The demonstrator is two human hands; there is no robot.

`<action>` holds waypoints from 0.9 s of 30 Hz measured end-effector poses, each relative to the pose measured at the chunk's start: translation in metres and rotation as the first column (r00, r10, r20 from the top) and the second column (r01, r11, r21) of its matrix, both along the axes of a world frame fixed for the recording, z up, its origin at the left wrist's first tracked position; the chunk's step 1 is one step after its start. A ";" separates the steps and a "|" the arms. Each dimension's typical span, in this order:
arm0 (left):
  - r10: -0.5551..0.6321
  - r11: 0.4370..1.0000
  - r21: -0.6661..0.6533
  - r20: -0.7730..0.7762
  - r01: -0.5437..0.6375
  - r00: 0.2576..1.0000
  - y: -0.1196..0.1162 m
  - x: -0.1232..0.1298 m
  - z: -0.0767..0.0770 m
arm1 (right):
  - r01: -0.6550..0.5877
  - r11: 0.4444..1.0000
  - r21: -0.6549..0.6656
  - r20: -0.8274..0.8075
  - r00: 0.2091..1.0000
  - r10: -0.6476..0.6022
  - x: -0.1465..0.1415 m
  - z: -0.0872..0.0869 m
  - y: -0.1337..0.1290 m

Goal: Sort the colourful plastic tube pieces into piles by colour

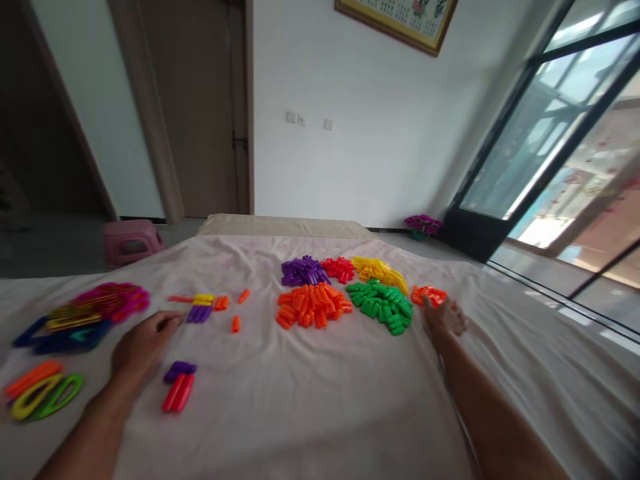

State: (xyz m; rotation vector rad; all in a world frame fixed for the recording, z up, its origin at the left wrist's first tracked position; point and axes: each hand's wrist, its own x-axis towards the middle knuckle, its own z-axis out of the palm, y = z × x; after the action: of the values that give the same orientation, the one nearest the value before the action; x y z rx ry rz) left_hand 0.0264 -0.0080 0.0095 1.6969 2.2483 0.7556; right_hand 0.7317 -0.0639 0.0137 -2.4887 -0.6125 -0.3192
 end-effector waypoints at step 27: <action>-0.751 0.643 -0.081 0.126 0.761 0.648 -0.049 0.004 0.035 | -0.987 -0.132 0.093 0.059 -0.127 0.990 -0.386 0.012 -0.039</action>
State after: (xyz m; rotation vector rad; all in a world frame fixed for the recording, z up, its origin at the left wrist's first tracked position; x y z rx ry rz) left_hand 0.0304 -0.0567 0.0443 2.2182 1.2465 0.4323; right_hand 0.3455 -0.1030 0.0262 -1.1180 -2.1903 0.3446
